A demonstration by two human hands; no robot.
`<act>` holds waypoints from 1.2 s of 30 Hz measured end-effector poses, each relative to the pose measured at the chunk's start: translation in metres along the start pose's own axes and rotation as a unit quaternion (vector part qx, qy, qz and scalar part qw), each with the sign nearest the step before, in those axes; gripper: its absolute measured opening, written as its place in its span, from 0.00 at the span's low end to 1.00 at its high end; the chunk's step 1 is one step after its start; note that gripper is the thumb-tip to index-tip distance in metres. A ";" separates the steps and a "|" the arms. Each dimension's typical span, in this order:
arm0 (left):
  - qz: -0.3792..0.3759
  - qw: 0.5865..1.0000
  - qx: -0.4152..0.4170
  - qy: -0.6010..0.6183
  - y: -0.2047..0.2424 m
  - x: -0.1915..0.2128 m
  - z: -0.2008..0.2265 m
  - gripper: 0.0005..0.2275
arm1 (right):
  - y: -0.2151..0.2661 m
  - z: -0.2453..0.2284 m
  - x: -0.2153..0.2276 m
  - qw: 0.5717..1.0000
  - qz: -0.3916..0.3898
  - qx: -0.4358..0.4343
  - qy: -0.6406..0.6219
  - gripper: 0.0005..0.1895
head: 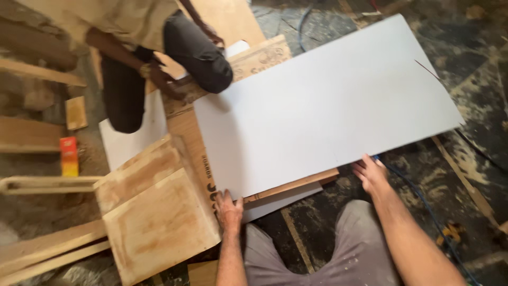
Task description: The person measures a white panel using a tape measure and a pen, then cuts the panel using a circular saw while another person assists by holding the boards.
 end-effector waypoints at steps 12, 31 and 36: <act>0.318 0.899 -0.002 0.302 0.032 0.076 -0.119 0.26 | 0.215 0.127 -0.100 0.918 -0.226 -0.171 0.277 0.26; 0.016 0.495 0.170 0.852 0.129 -0.021 -0.372 0.21 | 0.195 0.215 -0.099 0.690 -0.166 -0.014 0.704 0.19; -0.028 0.643 0.295 0.706 0.144 -0.079 -0.309 0.15 | 0.236 0.125 -0.114 0.689 -0.196 0.229 0.659 0.23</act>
Point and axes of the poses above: each hand's wrist, its own y-axis away from the middle knuckle, its own x-axis out of the back of the hand, z = x × y, the point moved 10 cm from there along -y, towards the middle knuckle, and after that the axes turned 1 degree about -y, right-handed, at the moved point
